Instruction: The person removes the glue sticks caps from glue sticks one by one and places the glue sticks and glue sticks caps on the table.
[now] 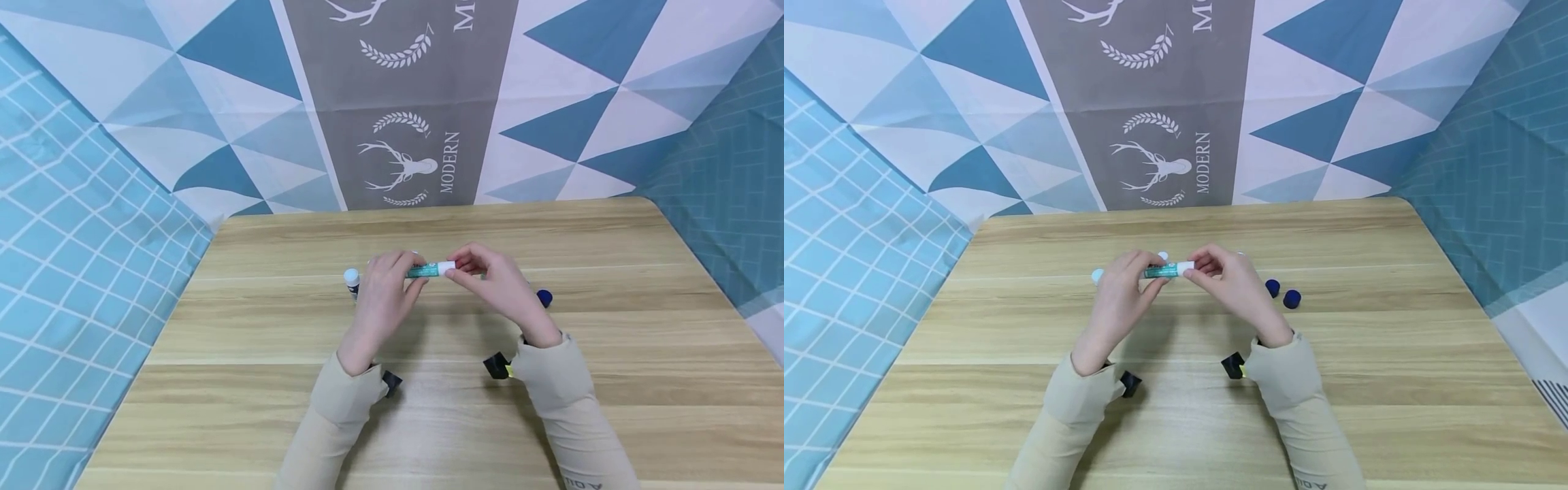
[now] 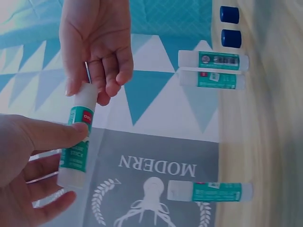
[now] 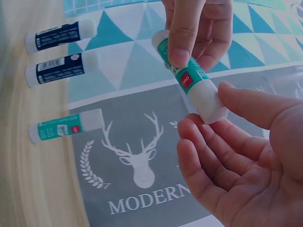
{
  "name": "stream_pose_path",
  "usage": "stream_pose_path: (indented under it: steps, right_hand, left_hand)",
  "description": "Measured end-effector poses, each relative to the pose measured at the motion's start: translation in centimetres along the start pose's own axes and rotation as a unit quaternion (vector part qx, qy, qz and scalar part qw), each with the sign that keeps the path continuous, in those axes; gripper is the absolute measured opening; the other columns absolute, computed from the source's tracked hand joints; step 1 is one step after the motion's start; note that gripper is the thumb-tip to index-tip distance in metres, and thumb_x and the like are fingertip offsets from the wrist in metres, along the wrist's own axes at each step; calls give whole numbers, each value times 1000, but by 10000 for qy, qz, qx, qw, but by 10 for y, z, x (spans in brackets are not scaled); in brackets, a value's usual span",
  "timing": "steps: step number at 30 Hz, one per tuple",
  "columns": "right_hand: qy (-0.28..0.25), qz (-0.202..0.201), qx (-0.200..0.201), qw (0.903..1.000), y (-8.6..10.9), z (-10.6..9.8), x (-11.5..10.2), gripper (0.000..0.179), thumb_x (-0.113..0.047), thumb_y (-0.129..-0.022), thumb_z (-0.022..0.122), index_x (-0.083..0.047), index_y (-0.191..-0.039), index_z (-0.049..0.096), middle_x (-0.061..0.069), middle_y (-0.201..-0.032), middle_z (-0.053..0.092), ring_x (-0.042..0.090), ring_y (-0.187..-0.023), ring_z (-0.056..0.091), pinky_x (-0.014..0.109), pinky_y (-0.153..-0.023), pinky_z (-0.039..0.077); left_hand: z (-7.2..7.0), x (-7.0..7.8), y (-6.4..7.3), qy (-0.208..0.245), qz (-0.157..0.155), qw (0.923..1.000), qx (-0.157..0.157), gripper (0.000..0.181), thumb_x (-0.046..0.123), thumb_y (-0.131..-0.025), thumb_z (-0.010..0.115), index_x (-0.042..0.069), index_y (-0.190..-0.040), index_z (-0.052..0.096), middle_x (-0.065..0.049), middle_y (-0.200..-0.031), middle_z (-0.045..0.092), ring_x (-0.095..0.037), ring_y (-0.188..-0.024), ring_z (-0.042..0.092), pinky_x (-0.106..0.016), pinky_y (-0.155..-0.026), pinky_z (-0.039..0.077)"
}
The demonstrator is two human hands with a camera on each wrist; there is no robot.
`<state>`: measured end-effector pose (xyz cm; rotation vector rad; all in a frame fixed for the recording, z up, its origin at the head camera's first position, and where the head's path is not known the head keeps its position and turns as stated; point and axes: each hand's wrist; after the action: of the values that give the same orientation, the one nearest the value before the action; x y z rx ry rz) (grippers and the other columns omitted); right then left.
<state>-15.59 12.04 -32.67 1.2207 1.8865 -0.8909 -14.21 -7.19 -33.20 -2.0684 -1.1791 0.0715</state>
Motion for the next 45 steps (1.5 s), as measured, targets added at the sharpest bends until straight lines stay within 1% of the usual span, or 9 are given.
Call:
stream_pose_path:
  steps: [3,7,10,13,20,27,33,45]
  right_hand:
    - [-108,10,38,9999,1,-3,0,28,-29,-85,63,-11,-106,62,4,-95,65,16,-82,59,32,-72,50]
    - [-399,47,16,9992,2,-4,0,32,-31,-85,62,-11,-110,62,5,-96,65,16,-81,60,26,-69,50]
    - [-568,72,9,9984,2,-4,0,33,-32,-85,62,-12,-111,62,5,-96,65,16,-81,61,24,-68,50]
    - [-596,76,36,9982,3,-5,-1,32,-32,-85,62,-13,-110,63,4,-95,65,16,-79,60,24,-67,50]
    - [-525,36,95,9986,5,-6,-3,31,-32,-84,63,-13,-109,64,4,-94,66,16,-77,59,27,-67,50]
    - [-436,-68,146,9989,5,-6,-4,30,-29,-84,63,-11,-108,65,5,-93,67,15,-75,59,22,-63,48]
    - [-425,-168,199,9988,5,-6,-4,29,-28,-84,64,-11,-107,65,4,-94,68,14,-74,59,22,-62,47]
    - [-415,-191,284,9985,6,-6,-4,27,-25,-83,65,-11,-106,66,4,-95,68,13,-73,59,21,-60,48]
  left_hand:
    - [-1,1,-3,-21,222,9995,201,17,12,-76,72,11,-90,62,0,-88,64,-17,-85,57,-32,-80,43]
    - [-2,3,-6,-98,447,9979,459,15,12,-77,72,10,-90,63,-2,-92,64,-18,-90,57,-33,-83,42]
    - [-2,4,-6,-145,556,9968,552,14,13,-78,71,10,-90,64,-2,-93,64,-18,-91,57,-33,-85,41]
    - [-1,5,-7,-175,628,9962,584,14,14,-79,71,9,-91,65,-3,-94,65,-18,-92,57,-33,-87,41]
    - [-3,7,-6,-100,649,9957,656,14,13,-79,71,10,-91,65,-2,-94,65,-17,-92,57,-33,-88,40]
    - [-4,8,-6,-98,665,9958,630,14,14,-79,70,10,-92,65,-2,-94,65,-17,-91,58,-32,-89,40]
    - [-4,8,-6,-139,665,9959,603,15,13,-78,71,10,-92,65,-2,-95,66,-17,-92,58,-32,-90,40]
    - [-4,6,-5,-72,704,9957,599,16,14,-78,71,10,-92,65,-3,-94,66,-18,-92,58,-32,-88,40]
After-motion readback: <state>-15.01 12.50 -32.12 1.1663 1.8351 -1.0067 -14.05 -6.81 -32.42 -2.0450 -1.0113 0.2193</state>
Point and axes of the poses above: each hand's wrist, its own y-axis away from the middle knuckle, its own z-axis out of the palm, x = y × z
